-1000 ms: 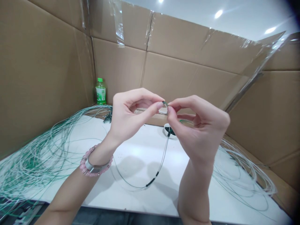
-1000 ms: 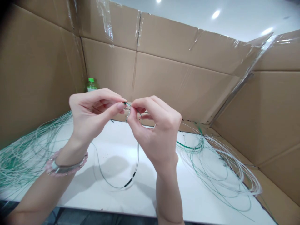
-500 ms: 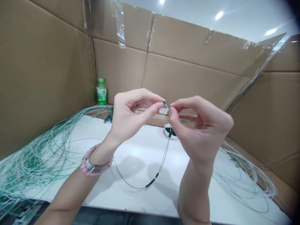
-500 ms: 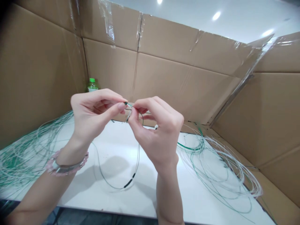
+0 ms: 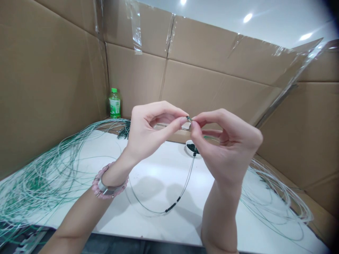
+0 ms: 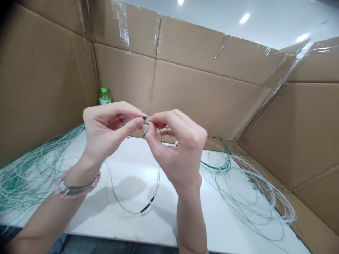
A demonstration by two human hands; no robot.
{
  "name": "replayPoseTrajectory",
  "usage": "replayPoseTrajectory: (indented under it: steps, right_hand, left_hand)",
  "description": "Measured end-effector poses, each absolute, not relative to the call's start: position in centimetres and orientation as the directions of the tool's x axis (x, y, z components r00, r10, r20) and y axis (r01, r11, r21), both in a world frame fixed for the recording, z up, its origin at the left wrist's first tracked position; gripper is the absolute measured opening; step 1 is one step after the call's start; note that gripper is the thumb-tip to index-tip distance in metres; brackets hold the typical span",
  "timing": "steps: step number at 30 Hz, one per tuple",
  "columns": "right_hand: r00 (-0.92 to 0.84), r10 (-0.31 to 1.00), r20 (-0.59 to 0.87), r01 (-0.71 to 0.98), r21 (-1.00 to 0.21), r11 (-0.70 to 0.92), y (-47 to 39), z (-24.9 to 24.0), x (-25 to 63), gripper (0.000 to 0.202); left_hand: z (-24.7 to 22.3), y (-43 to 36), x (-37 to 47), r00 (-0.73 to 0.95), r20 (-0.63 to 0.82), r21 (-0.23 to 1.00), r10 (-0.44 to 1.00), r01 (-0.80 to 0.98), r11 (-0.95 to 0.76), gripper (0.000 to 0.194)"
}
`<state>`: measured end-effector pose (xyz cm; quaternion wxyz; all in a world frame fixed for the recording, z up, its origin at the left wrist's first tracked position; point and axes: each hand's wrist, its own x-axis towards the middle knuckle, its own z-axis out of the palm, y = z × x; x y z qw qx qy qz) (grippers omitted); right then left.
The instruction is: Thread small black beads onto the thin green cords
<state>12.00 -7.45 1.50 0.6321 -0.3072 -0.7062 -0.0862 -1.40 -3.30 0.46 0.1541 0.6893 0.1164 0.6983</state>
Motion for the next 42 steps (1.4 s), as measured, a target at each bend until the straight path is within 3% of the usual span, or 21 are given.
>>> replayPoseTrajectory:
  steps: [8,14,23,27,34,36,38,40,42]
  right_hand:
    - [-0.014,0.322,0.946,0.463,-0.28,0.841,-6.9,1.5,12.3,0.016]
    - [0.001,0.479,0.878,0.439,-0.43,0.789,-7.4,1.9,12.1,0.005]
    - [-0.087,0.614,0.784,0.521,-0.49,0.699,-7.1,2.0,12.7,0.004]
    - [-0.206,0.718,0.665,0.496,-0.562,0.662,-6.3,1.9,13.8,0.008]
    - [-0.202,0.69,0.695,0.358,-0.604,0.712,-5.4,1.8,13.5,0.01]
    - [-0.149,0.664,0.733,0.277,-0.614,0.739,-5.4,1.8,13.5,0.008]
    - [-0.058,0.63,0.774,0.184,-0.612,0.769,-5.4,1.9,13.7,0.009]
    - [0.064,0.597,0.8,0.09,-0.6,0.795,-5.3,2.0,13.9,0.011]
    - [0.172,0.573,0.801,-0.008,-0.58,0.814,-4.8,2.2,14.2,0.011]
  left_hand:
    - [0.5,-3.3,-1.6,0.037,0.911,0.413,0.411,-0.034,-0.91,0.01]
    - [0.4,-3.3,-1.5,0.011,0.932,0.361,0.361,0.013,-0.932,0.006]
    - [0.5,-3.0,-1.5,-0.058,0.945,0.323,0.321,0.042,-0.945,0.007]
    - [0.3,-2.7,-1.5,-0.018,0.922,0.388,0.387,0.017,-0.922,0.006]
    - [0.5,-1.9,-1.3,0.108,0.836,0.546,0.538,-0.072,-0.835,0.011]
    - [0.1,-1.1,-1.6,0.183,0.785,0.618,0.592,-0.159,-0.77,0.027]
    - [-1.2,-0.4,-2.1,0.392,0.664,0.739,0.637,-0.208,-0.641,0.046]
    - [-3.8,-0.3,-2.6,0.697,0.375,0.889,0.611,-0.084,-0.451,0.057]
    - [-7.0,-0.8,-3.0,0.869,0.051,0.952,0.492,0.106,-0.286,0.061]
